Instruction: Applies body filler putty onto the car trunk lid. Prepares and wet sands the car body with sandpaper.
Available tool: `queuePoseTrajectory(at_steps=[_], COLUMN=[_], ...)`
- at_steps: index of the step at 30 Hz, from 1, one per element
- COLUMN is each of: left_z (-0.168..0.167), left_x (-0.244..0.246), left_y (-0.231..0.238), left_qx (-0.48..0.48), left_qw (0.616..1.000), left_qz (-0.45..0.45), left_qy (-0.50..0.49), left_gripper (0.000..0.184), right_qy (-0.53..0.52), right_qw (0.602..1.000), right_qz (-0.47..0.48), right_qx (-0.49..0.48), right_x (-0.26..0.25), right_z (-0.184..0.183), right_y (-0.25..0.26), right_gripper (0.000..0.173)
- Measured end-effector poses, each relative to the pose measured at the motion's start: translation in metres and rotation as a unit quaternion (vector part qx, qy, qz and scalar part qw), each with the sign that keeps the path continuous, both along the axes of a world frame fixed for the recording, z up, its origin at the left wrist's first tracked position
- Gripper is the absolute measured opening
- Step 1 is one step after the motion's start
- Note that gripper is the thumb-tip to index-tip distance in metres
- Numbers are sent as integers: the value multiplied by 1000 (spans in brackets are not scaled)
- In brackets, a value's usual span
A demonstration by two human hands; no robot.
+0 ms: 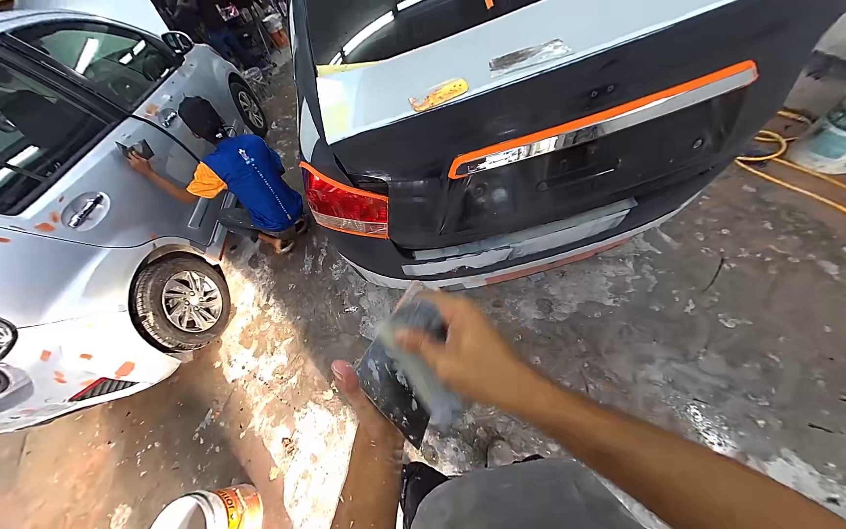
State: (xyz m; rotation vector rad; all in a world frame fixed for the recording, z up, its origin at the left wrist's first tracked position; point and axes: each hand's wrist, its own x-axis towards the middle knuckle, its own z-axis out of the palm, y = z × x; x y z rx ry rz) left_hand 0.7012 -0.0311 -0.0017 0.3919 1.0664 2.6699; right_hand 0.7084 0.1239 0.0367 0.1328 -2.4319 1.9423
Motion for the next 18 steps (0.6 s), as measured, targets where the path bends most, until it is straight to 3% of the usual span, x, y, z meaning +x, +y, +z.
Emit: queuePoseTrajectory(at_steps=[4,7,10,14,16,18], left_z=[1,-2,-29,10,14,7], left_x=[4,-1,-9,3,2,1], left_y=[0,-1,-18,2,2,-1], left_qx=[39,22,43,-21,5,2], left_qw=[999,999,996,998,998,998], left_qz=[-20,-15,-33,58,67,60], left_qy=[-15,19,70,-14,-12,-34], left_gripper=[56,56,61,58,57,61], right_qy=[7,14,-4,21,2,14], right_qw=[1000,1000,998,999,997,999], right_qz=[6,14,65,27,71,50], right_qx=[26,-13,-24,-31,-21,1], right_x=[-2,-2,7,-7,8,-2], right_z=[-6,-2,-1,-2,6,-1], right_y=[6,1,-6,-1,-13,-5], right_gripper=[25,22,27,20,26,24])
